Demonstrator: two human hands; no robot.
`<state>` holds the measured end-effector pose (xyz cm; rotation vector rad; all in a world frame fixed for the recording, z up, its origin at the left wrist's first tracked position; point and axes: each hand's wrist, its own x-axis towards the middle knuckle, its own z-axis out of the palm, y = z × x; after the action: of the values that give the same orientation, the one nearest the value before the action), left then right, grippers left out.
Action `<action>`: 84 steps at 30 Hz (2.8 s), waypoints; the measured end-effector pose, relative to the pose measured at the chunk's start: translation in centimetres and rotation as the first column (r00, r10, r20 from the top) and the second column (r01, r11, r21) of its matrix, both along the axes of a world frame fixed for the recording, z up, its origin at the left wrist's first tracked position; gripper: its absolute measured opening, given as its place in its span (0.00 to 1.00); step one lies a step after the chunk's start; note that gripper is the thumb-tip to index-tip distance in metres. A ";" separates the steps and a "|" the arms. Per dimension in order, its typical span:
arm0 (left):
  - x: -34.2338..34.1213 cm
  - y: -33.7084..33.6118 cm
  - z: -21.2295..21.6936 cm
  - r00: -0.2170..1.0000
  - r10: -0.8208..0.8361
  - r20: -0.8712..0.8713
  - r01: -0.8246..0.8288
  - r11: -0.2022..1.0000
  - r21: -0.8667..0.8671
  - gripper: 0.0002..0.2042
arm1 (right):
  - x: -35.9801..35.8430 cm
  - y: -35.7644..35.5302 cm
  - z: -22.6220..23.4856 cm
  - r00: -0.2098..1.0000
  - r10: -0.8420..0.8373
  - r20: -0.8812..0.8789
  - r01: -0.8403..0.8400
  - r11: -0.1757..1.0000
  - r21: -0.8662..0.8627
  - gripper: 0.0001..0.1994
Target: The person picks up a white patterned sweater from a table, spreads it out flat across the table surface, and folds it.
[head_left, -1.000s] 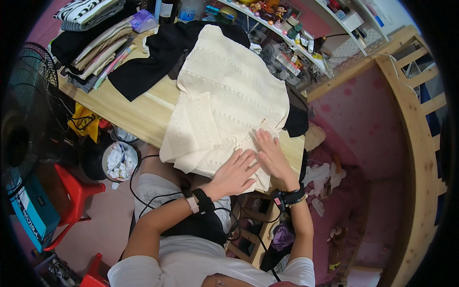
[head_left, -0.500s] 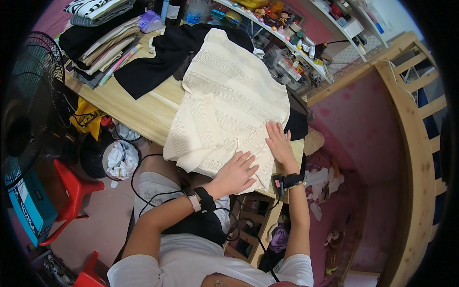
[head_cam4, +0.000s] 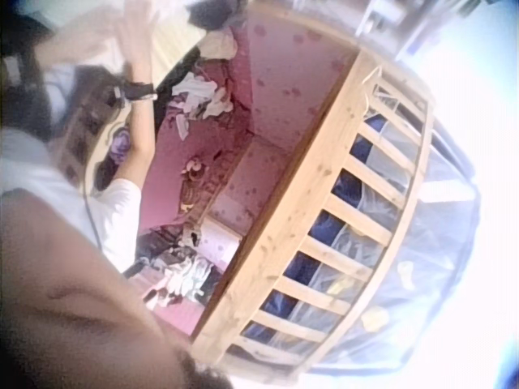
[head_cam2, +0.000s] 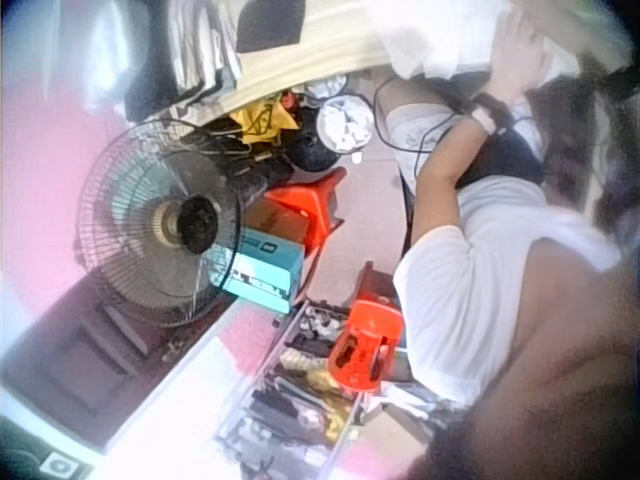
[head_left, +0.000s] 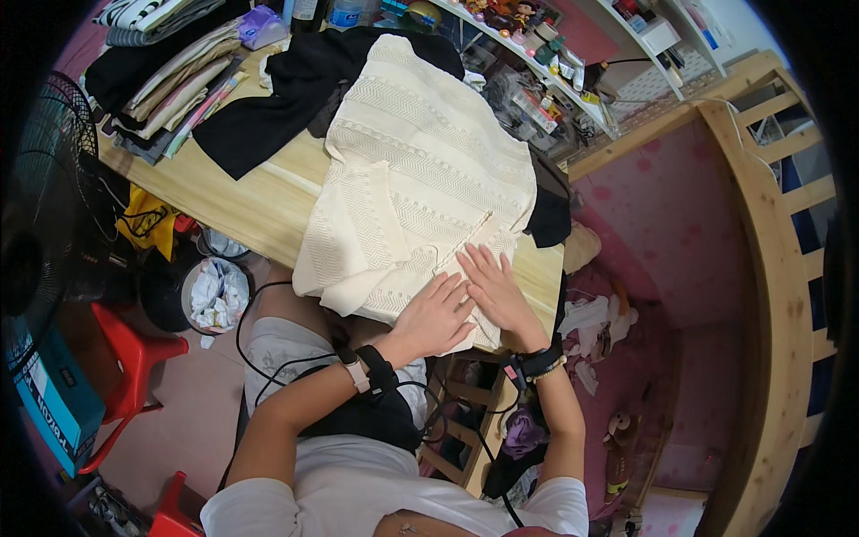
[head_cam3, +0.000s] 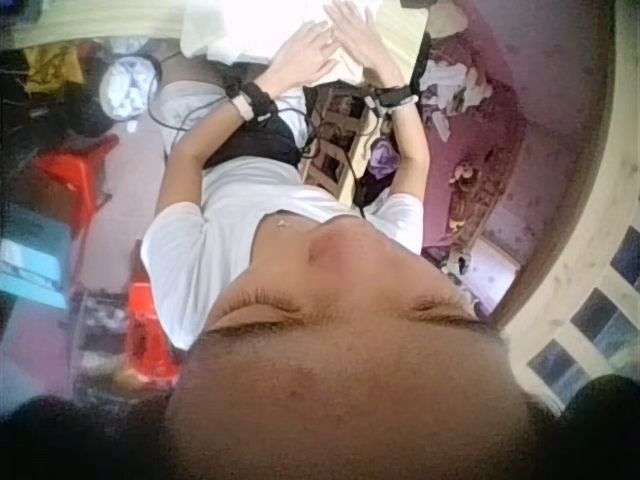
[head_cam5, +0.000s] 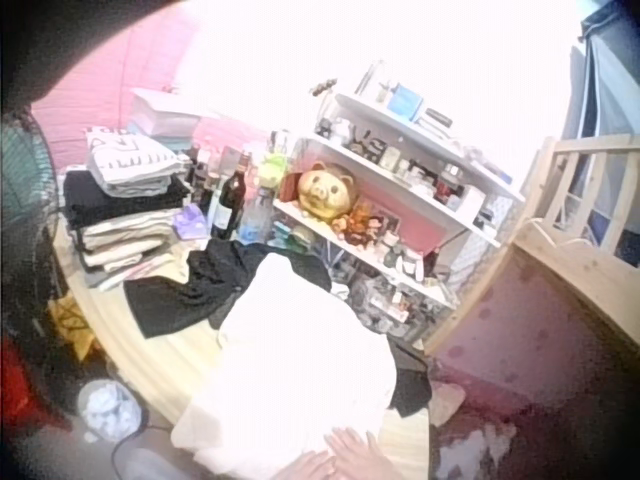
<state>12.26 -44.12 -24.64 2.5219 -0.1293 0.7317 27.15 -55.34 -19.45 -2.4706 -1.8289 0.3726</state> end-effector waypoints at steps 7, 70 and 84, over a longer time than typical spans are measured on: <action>0.2 0.0 0.0 0.999 0.014 0.038 -0.014 1.000 -0.005 0.20 | 5.9 1.1 -1.4 0.964 -0.182 0.196 0.178 0.983 0.035 0.29; 0.2 -0.3 -0.1 0.994 0.082 -0.076 -0.079 0.996 0.037 0.22 | -0.4 0.1 0.9 0.973 -0.226 -0.051 0.225 0.974 -0.031 0.28; 0.4 -0.3 -0.3 0.996 0.087 -0.027 -0.087 0.996 0.008 0.22 | 4.4 0.7 -1.4 0.920 -0.272 0.283 0.293 0.956 -0.034 0.28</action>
<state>12.64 -44.46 -24.96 2.5560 -0.0121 0.7317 31.51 -54.61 -20.86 -2.9129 -1.5222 0.0855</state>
